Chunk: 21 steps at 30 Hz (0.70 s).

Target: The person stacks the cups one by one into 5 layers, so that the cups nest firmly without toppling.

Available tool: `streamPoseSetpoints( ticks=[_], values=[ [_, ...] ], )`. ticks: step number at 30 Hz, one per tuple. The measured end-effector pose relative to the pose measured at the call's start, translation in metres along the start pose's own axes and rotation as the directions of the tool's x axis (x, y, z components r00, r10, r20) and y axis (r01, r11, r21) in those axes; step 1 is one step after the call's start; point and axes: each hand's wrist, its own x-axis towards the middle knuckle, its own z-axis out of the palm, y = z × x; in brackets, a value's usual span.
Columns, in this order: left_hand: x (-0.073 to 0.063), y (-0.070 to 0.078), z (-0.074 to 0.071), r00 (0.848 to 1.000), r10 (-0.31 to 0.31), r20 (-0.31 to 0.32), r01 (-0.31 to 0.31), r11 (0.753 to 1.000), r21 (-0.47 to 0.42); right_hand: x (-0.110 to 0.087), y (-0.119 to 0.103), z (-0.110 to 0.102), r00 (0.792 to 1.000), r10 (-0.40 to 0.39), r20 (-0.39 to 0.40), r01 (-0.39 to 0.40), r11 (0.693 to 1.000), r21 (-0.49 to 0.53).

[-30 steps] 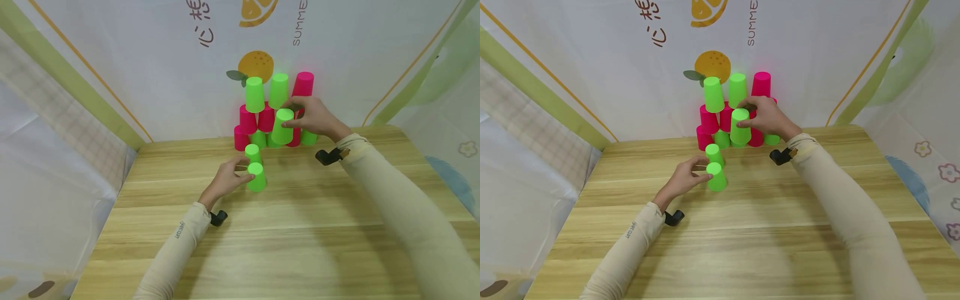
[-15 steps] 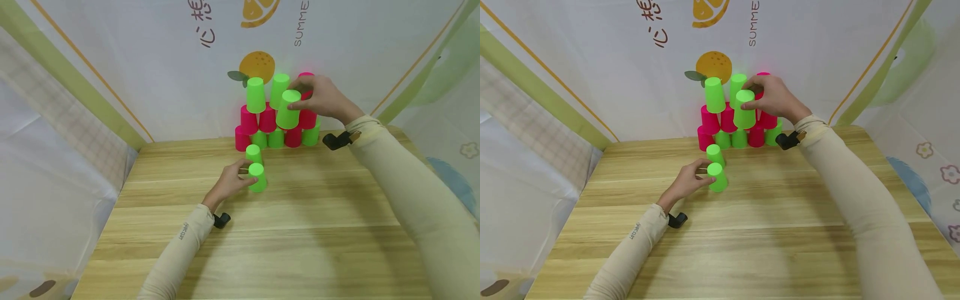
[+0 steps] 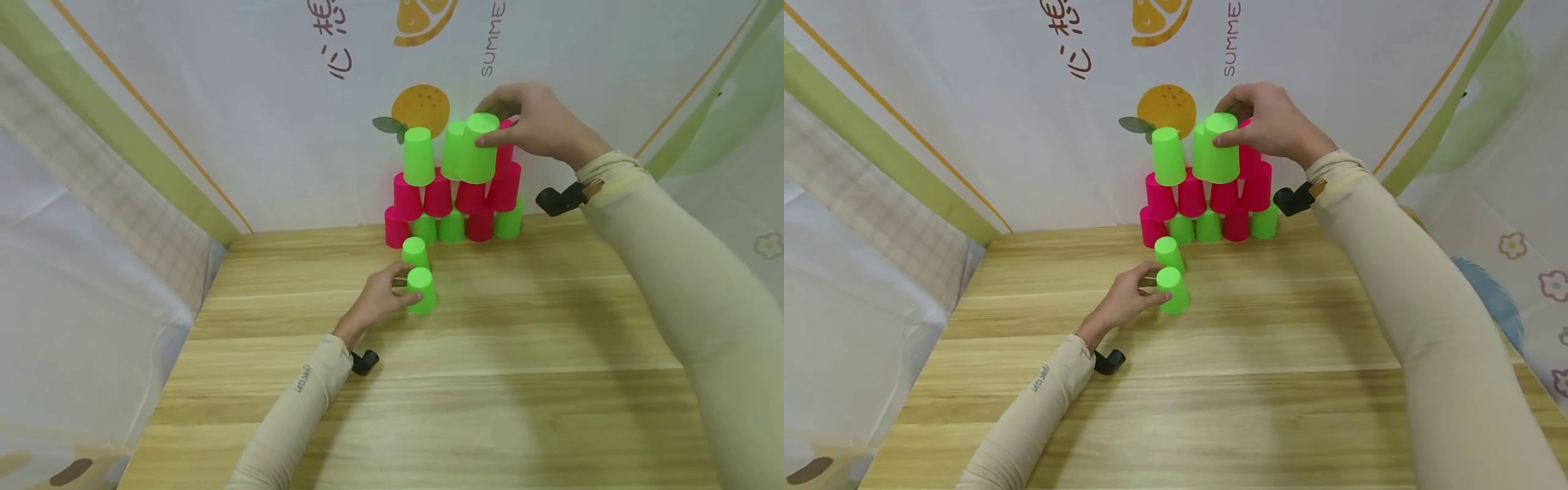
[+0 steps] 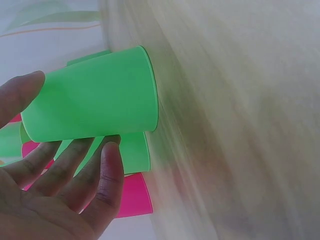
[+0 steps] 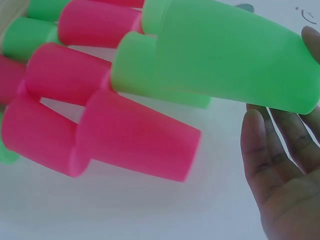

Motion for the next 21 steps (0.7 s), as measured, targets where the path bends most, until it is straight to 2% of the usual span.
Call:
streamPoseSetpoints(
  ticks=[10,21],
  values=[
    [-0.001,-0.003,0.001,1.000,0.009,-0.009,-0.009,1.000,0.002,0.011,-0.006,-0.022,0.998,0.027,-0.055,-0.026,0.999,0.019],
    [-0.003,-0.004,0.003,1.000,-0.012,-0.014,0.012,1.000,0.005,0.025,-0.008,-0.028,0.991,0.091,-0.103,-0.093,0.995,-0.020]
  ],
)
